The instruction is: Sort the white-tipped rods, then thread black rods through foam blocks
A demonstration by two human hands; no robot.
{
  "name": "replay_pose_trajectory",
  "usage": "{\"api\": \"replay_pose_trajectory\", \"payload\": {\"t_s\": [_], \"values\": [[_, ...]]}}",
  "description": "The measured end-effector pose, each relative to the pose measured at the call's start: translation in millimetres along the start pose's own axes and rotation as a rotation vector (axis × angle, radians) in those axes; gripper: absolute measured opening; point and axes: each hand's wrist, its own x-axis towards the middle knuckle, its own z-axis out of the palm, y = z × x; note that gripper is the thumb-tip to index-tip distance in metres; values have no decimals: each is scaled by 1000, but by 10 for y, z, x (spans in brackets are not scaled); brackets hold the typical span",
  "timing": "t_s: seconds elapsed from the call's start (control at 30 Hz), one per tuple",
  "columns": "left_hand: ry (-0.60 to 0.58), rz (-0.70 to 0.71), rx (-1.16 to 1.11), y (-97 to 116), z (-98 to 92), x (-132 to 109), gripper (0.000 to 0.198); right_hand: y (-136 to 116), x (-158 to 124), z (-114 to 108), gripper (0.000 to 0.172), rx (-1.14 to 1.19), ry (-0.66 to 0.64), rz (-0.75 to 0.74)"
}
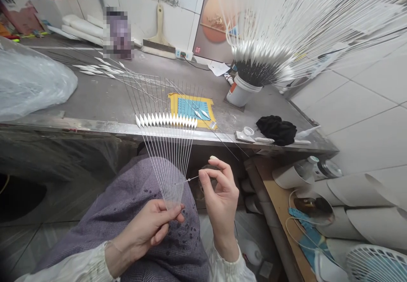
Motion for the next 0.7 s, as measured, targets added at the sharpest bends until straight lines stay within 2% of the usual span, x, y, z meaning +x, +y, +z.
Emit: {"api": "replay_pose_trajectory", "payload": {"t_s": [0.33, 0.57, 0.63, 0.7], "values": [[10, -9, 8, 8, 20, -13, 44, 70, -11, -112, 6, 11, 53, 56], [21, -15, 4, 28, 32, -9, 41, 144, -1, -145, 7, 155, 103, 132], [25, -15, 0, 32, 42, -10, 41, 262, -7, -132, 8, 342, 203, 241], [25, -15, -9, 36, 53, -13, 41, 422, -51, -81, 11, 602, 325, 460]]}}
